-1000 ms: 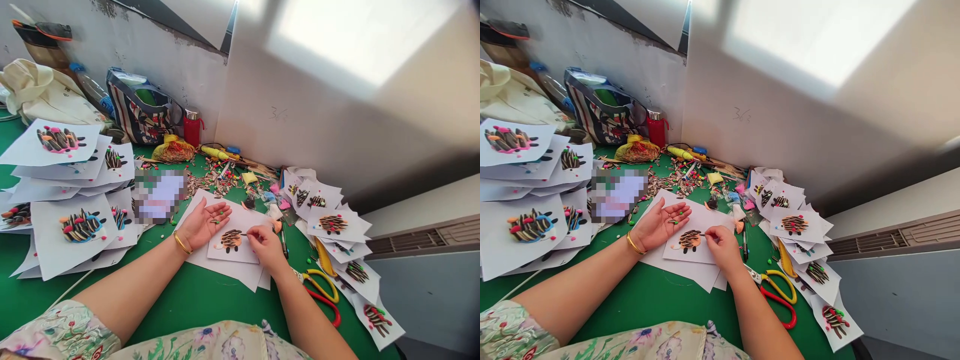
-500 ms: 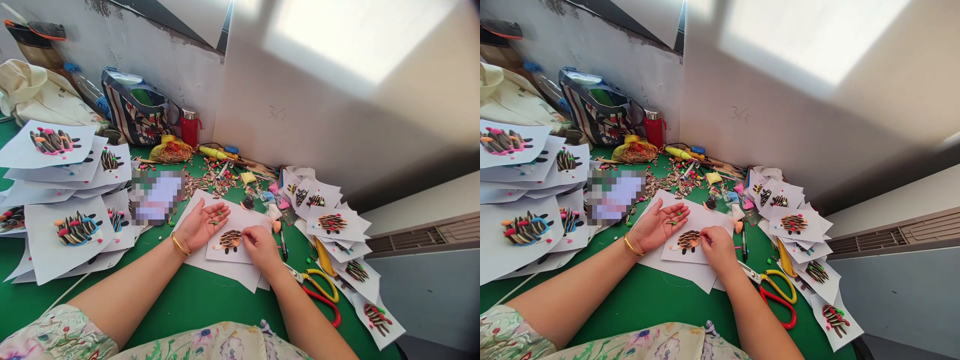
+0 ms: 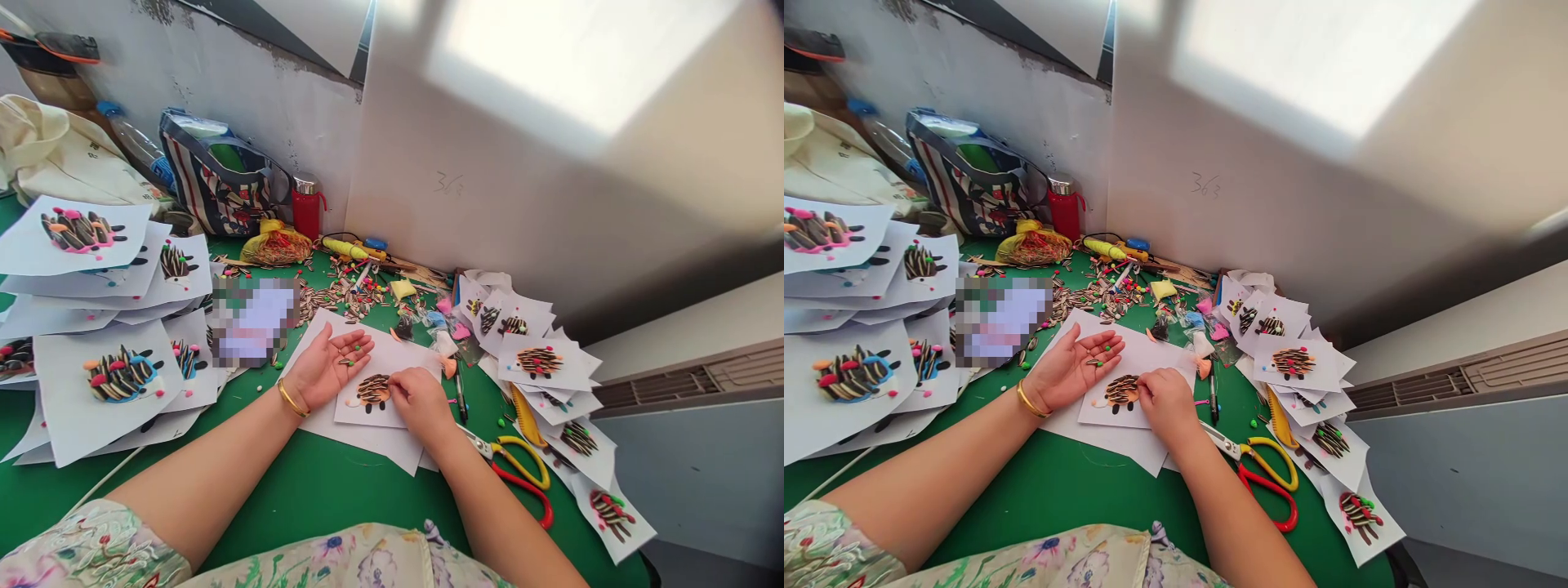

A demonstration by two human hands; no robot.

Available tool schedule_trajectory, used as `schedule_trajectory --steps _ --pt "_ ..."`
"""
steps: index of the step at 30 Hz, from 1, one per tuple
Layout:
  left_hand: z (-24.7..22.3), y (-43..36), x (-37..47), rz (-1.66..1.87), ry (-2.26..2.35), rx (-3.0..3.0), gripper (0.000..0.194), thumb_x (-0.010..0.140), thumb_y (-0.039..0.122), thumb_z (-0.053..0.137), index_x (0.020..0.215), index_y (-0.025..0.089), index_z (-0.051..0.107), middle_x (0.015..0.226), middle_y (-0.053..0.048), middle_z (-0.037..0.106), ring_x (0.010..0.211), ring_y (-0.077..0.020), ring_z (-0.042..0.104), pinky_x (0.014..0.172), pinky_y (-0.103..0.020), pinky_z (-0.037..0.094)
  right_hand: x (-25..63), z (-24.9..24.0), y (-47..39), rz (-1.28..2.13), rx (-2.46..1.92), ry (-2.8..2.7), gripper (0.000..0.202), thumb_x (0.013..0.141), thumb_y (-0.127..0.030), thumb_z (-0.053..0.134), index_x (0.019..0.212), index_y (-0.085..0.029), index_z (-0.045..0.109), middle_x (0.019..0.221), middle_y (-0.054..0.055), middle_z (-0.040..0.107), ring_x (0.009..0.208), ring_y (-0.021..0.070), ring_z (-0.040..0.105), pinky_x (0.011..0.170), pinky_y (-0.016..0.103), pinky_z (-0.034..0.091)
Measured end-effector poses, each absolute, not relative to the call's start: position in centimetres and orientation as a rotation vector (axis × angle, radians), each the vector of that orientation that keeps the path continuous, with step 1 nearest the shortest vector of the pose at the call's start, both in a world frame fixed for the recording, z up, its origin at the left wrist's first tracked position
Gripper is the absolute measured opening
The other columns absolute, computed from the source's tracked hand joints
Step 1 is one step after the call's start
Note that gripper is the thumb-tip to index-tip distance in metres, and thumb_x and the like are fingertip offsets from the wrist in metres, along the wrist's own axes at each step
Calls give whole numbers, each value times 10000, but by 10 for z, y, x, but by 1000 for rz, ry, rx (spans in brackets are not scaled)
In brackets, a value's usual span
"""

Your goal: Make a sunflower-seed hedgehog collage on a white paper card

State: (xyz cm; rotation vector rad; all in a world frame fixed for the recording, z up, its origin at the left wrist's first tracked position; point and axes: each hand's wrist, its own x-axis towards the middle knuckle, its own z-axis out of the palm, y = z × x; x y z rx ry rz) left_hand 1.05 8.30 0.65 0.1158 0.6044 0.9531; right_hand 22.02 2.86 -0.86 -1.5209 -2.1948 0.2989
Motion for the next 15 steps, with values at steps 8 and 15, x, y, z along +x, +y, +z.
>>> schedule_trajectory --steps 8,15 --pt "5 83 10 956 591 116 523 988 502 366 1143 77 628 1159 -207 655 1115 -261 642 932 -387 551 227 -4 27 301 -1489 -2110 212 876 -162 531 1023 -213 675 931 57 708 861 213 616 804 350 463" --pt "8 82 11 952 607 119 523 993 499 354 1120 76 634 1165 -204 653 1113 -257 642 940 -379 547 229 -15 35 347 -1472 -2184 303 930 -138 468 1099 -235 700 962 65 701 945 224 600 843 365 469"
